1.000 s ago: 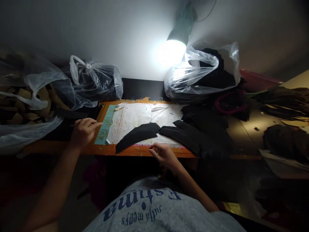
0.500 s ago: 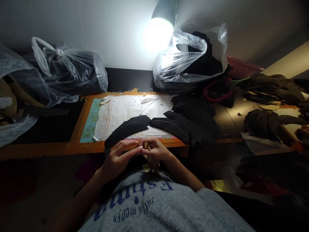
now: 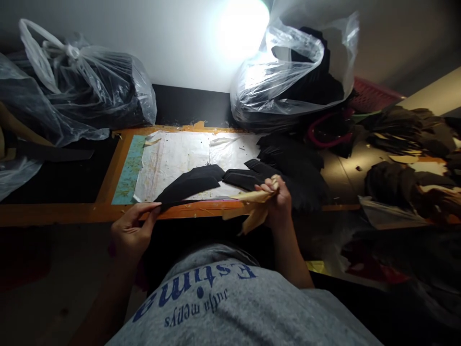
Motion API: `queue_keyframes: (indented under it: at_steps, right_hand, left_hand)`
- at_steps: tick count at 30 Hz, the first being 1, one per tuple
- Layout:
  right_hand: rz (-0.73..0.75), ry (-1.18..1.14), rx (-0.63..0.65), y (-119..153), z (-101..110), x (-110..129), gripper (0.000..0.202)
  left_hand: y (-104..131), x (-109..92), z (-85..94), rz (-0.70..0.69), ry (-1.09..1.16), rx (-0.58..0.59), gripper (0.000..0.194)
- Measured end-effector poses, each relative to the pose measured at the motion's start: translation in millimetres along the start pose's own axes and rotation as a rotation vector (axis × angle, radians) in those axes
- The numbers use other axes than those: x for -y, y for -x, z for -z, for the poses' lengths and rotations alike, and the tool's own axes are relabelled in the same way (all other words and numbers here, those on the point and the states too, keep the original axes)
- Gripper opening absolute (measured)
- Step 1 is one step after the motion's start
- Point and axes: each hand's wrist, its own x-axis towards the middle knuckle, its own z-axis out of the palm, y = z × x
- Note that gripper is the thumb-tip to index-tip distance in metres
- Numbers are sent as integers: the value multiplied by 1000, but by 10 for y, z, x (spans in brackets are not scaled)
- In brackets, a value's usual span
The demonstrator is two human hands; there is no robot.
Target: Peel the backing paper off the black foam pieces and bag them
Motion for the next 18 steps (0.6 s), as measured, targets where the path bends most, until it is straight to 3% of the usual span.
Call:
queue_keyframes:
  at_steps: [3, 5, 8, 10, 12, 15, 18]
  right_hand:
    - [149, 215, -72, -3, 212, 273, 45]
    - [210, 486, -8, 91, 174, 394, 39]
    - [149, 806, 369, 292, -107, 409, 44]
    - [111, 861, 612, 418, -342, 326, 50]
    - [113, 869, 737, 532, -540, 215, 57]
    - [115, 901, 776, 694, -731, 61, 70]
    - [155, 981, 726, 836, -849, -57, 79]
  left_hand:
    - [40, 40, -62, 133, 88, -63, 23]
    - [45, 37, -116, 169, 82, -79, 26]
    - [35, 27, -168, 188, 66, -62, 28]
    - [35, 27, -181, 200, 42, -60, 29]
    - [48, 29, -186, 217, 9, -71, 30]
    - [73, 23, -198, 224, -53, -100, 30]
    - [63, -11, -231, 176, -138, -151, 27]
